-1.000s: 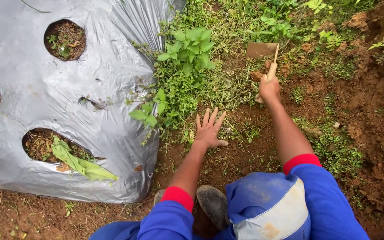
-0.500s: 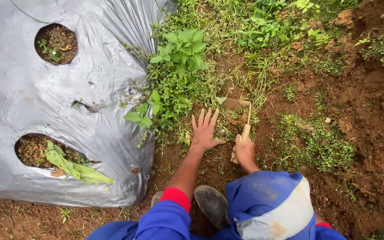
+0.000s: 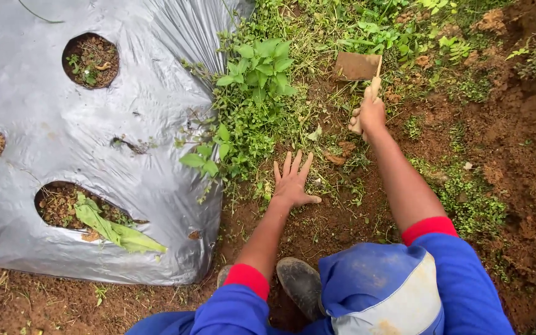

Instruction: The person uses a hand hoe to remove weeds from the soil between rows of lettuce plants covered with plastic mulch. They scrape the ground to uproot the weeds, gather them by hand, and walk along the rows to continue the task.

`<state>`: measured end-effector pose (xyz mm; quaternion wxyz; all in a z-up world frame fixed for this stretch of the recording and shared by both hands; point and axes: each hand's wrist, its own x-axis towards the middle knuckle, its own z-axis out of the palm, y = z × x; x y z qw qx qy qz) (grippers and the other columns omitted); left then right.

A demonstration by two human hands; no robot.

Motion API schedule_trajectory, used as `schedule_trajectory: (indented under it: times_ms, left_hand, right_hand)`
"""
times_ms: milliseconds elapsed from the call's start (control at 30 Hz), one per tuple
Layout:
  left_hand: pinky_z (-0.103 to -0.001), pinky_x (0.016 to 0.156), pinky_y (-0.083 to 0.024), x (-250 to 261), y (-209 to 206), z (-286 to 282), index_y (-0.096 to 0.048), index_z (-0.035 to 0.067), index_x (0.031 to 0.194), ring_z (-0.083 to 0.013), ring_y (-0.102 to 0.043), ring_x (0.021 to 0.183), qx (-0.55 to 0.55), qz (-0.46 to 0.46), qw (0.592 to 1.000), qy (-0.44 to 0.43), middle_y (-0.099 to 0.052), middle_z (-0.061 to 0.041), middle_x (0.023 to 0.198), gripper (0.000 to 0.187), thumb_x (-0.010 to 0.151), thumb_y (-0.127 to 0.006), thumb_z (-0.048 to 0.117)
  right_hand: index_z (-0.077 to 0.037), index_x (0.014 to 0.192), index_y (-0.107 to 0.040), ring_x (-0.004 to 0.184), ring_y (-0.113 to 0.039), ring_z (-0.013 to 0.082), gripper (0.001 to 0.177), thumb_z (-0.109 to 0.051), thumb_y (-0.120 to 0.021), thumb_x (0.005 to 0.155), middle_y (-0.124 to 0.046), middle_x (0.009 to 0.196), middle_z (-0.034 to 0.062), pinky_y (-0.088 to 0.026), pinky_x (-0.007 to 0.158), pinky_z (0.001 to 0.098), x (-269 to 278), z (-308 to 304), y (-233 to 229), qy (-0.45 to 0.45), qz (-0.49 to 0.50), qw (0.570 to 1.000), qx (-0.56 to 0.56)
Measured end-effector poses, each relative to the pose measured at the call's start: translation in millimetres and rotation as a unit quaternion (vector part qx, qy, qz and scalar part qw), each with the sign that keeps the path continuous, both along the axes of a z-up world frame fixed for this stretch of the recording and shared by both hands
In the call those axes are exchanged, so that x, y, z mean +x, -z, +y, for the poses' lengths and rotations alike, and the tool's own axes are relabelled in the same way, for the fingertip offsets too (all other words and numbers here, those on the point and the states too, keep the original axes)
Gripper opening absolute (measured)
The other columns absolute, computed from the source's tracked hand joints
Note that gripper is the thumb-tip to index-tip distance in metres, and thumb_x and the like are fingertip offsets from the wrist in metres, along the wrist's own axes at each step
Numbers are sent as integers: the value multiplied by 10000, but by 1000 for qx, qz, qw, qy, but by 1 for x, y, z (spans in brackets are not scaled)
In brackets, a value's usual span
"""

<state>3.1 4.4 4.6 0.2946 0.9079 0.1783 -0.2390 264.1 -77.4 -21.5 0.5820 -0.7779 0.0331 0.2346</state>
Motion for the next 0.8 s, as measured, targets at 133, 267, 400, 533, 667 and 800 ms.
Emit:
schedule_trajectory:
  times_ms: [133,267,400,533,667,800]
  left_hand:
    - [-601,1207,140,-4,-6,0,26,284,1646,-321,119,1570,-17,8,1000,-3,57,-88,1722,1265,748,-806,601]
    - [-591,1196,175,-2,-7,2,45,296,1640,-317,157,1561,-38,15,999,-11,86,-88,1719,1288,734,-822,588]
    - [-596,1188,190,4,-6,4,55,282,1638,-331,175,1553,-38,12,999,-10,115,-107,1714,1306,729,-829,592]
    - [-619,1177,194,3,-1,5,76,273,1639,-347,178,1551,-37,5,999,2,127,-122,1710,1318,732,-821,605]
    - [-600,1184,197,1,-3,6,56,282,1636,-330,180,1550,-42,7,999,-8,121,-112,1712,1318,717,-830,608]
    - [-606,1178,202,2,-4,7,71,291,1635,-324,198,1547,-50,17,999,-1,150,-103,1709,1309,730,-819,612]
  right_hand:
    - [-5,1202,-491,534,-631,96,495,-481,-385,1122,-588,761,8,-582,437,255,-18,-11,34,-11,11,985,-172]
    - [67,1206,-517,511,-526,100,476,-384,-374,1160,-523,738,27,-473,412,212,-81,-28,-17,-49,23,978,-203]
    - [73,1162,-518,459,-565,112,486,-384,-351,1160,-554,695,28,-513,358,223,-128,-65,-22,-110,53,971,-205]
    - [26,1099,-516,412,-590,146,427,-371,-363,1141,-557,624,20,-532,313,259,-165,-88,-1,-104,86,979,-153]
    - [-31,1029,-518,380,-490,93,381,-357,-369,1157,-502,611,-25,-435,291,189,-145,-66,-45,-64,50,992,-94]
    - [-25,1096,-499,426,-500,58,326,-317,-379,1178,-512,660,-24,-452,320,163,-80,-42,-77,5,-79,992,-96]
